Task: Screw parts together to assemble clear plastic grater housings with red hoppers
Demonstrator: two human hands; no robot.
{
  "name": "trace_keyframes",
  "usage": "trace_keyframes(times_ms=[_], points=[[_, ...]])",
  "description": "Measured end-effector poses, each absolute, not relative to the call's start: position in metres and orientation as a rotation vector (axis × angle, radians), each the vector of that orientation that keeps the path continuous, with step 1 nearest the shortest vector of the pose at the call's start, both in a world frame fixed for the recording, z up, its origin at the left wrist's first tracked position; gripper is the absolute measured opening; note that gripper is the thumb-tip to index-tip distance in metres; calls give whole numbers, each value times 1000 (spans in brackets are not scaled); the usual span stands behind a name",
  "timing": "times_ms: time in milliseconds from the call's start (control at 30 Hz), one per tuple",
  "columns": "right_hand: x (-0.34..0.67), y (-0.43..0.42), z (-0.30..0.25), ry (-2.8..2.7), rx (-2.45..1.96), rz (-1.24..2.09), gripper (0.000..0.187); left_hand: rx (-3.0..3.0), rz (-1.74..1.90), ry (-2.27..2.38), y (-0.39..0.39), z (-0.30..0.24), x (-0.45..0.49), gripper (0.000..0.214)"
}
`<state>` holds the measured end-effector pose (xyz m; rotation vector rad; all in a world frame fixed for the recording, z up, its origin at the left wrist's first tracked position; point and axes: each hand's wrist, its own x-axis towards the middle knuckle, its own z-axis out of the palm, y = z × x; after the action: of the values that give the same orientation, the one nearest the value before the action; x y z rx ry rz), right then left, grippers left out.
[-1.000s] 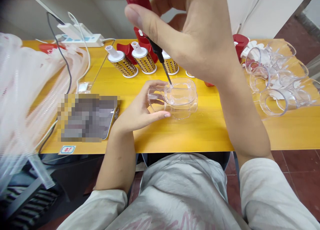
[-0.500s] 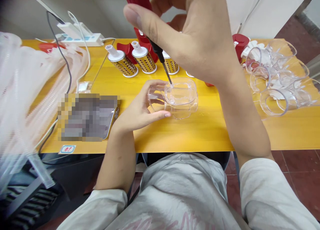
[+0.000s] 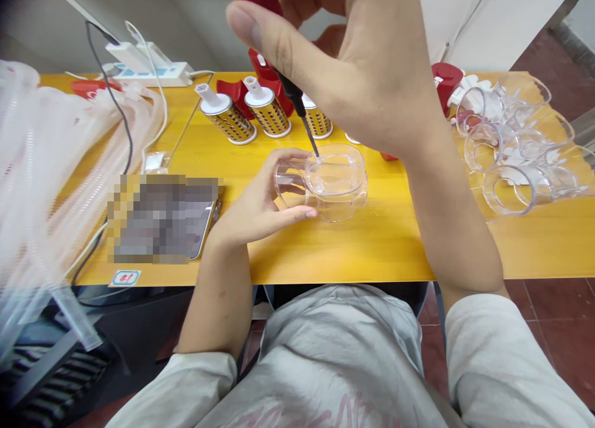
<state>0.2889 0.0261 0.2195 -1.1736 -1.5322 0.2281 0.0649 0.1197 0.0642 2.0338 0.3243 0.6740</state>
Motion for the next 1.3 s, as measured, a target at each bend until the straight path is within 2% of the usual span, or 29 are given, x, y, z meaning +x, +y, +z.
trace_keyframes(times_ms=[200, 433, 633, 867, 1033, 1200, 1300], points=[[284, 24, 221, -1497, -1151, 274, 70, 2033, 681, 319, 119, 65, 65, 100], [287, 29, 219, -1504, -1166, 227, 78, 2017, 669, 328, 119, 64, 65, 99], [285, 24, 221, -1516, -1187, 274, 64, 2026, 659, 334, 119, 65, 65, 100], [289, 27, 221, -1508, -1238, 206, 74, 2024, 667, 305, 120, 64, 65, 100], [283, 25, 218, -1482, -1106, 297, 64, 2014, 654, 325, 119, 64, 65, 101], [288, 29, 215, -1497, -1139, 271, 77, 2019, 659, 322, 119, 66, 66, 101], [289, 31, 216, -1507, -1133, 230, 78, 2023, 658, 327, 119, 66, 66, 101]])
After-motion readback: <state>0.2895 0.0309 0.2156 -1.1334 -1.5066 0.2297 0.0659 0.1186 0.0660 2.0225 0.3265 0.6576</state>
